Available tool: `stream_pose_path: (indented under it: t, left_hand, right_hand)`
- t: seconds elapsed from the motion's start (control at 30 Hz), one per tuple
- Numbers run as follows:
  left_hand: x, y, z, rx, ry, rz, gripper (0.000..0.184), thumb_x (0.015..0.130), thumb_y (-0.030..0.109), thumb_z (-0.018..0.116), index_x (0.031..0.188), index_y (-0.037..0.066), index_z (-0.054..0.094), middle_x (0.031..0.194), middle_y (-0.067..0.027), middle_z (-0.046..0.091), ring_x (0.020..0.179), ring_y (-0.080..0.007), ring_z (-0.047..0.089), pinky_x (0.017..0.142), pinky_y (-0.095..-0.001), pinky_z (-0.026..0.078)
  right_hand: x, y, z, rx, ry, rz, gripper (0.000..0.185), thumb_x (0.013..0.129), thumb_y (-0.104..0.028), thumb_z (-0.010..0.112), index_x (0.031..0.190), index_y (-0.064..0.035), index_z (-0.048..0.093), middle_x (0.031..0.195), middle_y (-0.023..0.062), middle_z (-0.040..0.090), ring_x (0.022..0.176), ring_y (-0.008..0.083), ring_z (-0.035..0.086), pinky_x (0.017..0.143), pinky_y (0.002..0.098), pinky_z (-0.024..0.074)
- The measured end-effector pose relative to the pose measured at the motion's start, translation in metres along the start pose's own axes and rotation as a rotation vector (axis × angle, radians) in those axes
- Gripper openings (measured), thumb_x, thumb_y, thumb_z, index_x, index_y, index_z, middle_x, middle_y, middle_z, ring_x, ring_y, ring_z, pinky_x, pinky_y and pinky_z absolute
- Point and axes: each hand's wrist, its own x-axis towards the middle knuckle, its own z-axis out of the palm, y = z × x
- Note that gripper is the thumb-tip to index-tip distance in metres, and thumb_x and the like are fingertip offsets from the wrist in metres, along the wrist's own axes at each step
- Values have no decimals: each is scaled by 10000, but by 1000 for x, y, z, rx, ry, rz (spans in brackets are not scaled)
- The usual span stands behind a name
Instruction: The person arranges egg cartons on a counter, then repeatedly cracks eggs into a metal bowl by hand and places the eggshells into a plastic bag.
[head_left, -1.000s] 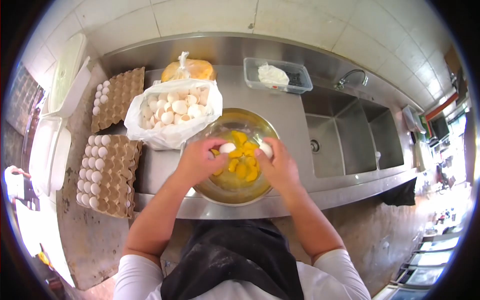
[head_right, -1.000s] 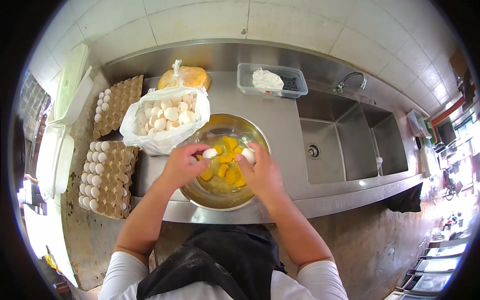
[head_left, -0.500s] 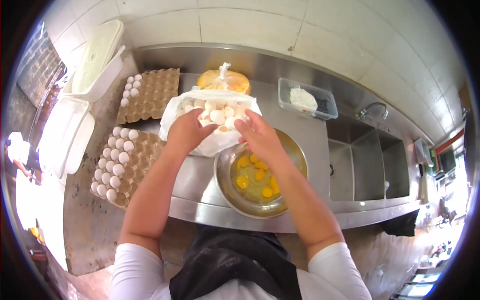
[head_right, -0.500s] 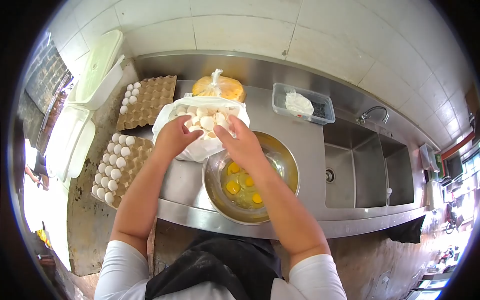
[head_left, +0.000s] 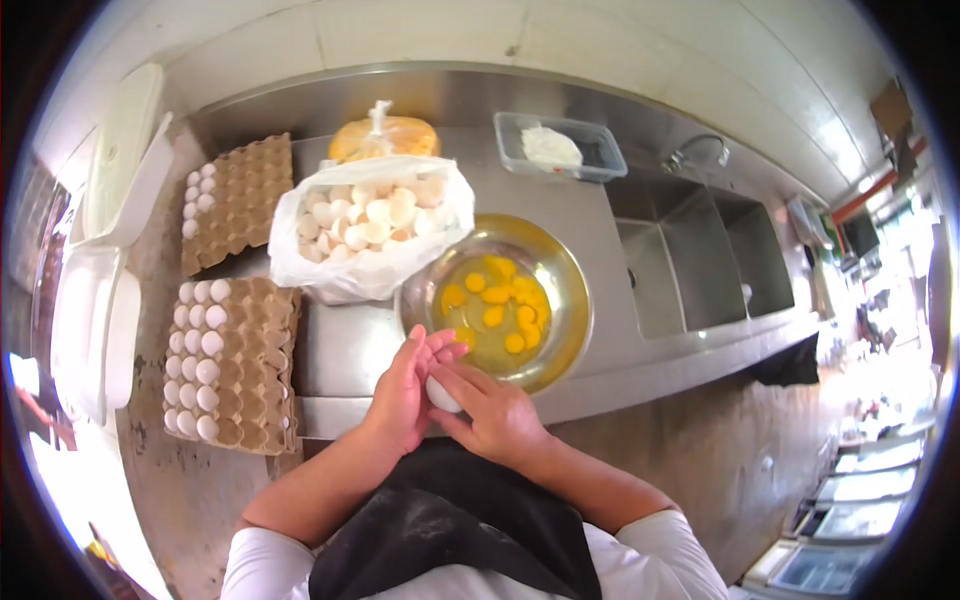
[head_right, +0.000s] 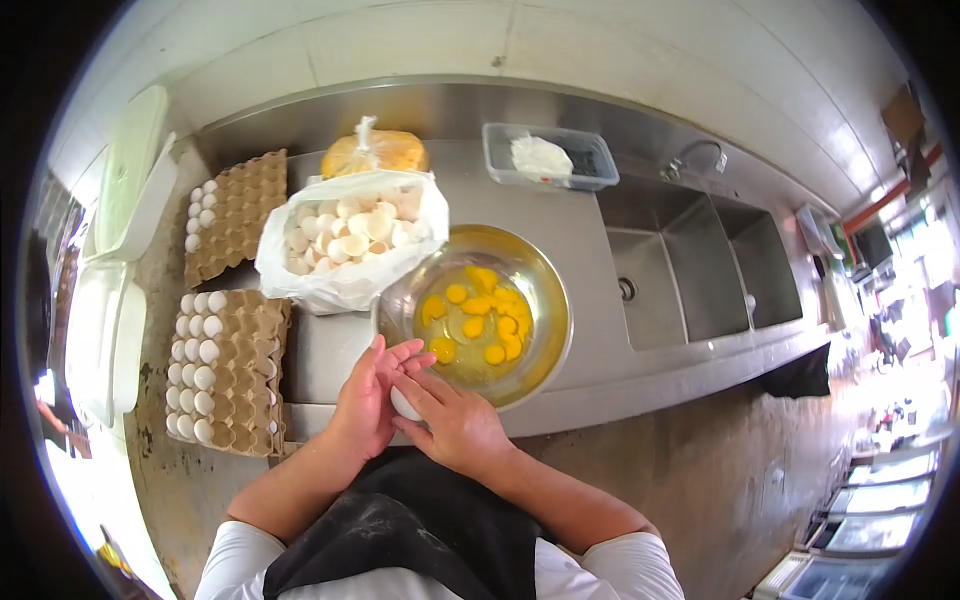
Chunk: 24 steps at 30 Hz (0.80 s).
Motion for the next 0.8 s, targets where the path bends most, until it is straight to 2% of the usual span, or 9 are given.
stream_pose_path:
  t: [0.07,0.13,0.17,0.23,0.33,0.4,0.6,0.7,0.8]
  left_hand:
    - [-2,-7,6,-18,-64,-99,588,1003,485,473,1368,25,496,1317,-137,576,1208,-240,547,1032,-399,433]
    - [-8,-1,15,188,-136,-78,553,998,431,508,1375,27,493,1325,-138,574,1218,-231,544,1024,-385,439]
    - [-10,2,18,383,-202,-26,525,992,376,542,1383,30,490,1332,-138,573,1227,-223,540,1016,-370,444]
    - [-8,7,16,440,-258,-18,478,978,286,580,1371,26,498,1303,-134,598,1184,-206,572,975,-353,469]
    - [-5,13,2,444,-287,-87,440,969,269,592,1332,29,523,1204,-118,651,1040,-202,641,878,-345,511]
    - [-3,14,-5,428,-261,-96,442,969,272,593,1330,27,523,1192,-119,653,1025,-202,643,864,-345,513]
    - [-2,13,-3,414,-195,-78,437,976,285,584,1318,20,526,1151,-116,660,980,-200,647,829,-344,516]
    - [2,10,4,457,-228,-84,443,980,293,575,1325,20,525,1160,-117,658,986,-200,646,830,-336,516]
    - [5,3,14,495,-250,-114,431,966,234,598,1331,18,523,1169,-119,655,984,-191,642,834,-320,511]
  right_hand:
    - [-25,4,1,-25,-1,67,498,898,-261,698,1320,-40,553,1209,191,642,1028,343,668,838,415,551]
    - [-58,10,-3,27,218,231,443,933,-223,653,1317,-27,549,1151,215,642,985,352,673,800,394,555]
    - [-76,15,-6,133,333,390,388,974,-202,597,1309,-13,545,1065,182,658,905,286,680,756,357,554]
    - [-116,37,-10,519,604,684,376,1014,-214,544,1320,4,520,1135,105,599,896,134,606,723,289,546]
    - [-162,65,-19,198,679,723,375,990,-164,582,1322,3,531,1185,137,582,926,166,624,720,285,552]
    - [-175,67,-24,-187,561,694,399,948,-123,638,1322,-14,550,1211,175,597,984,235,653,771,321,565]
    - [-198,90,-9,-407,586,552,476,909,-131,689,1357,-54,546,1295,214,591,1127,353,630,905,404,538]
    - [-201,101,-8,-431,439,646,483,914,-141,683,1366,-51,538,1294,217,592,1131,367,622,910,398,536]
    - [-183,88,-20,-354,575,553,468,935,-141,658,1366,-21,520,1281,201,607,1138,331,625,902,385,537]
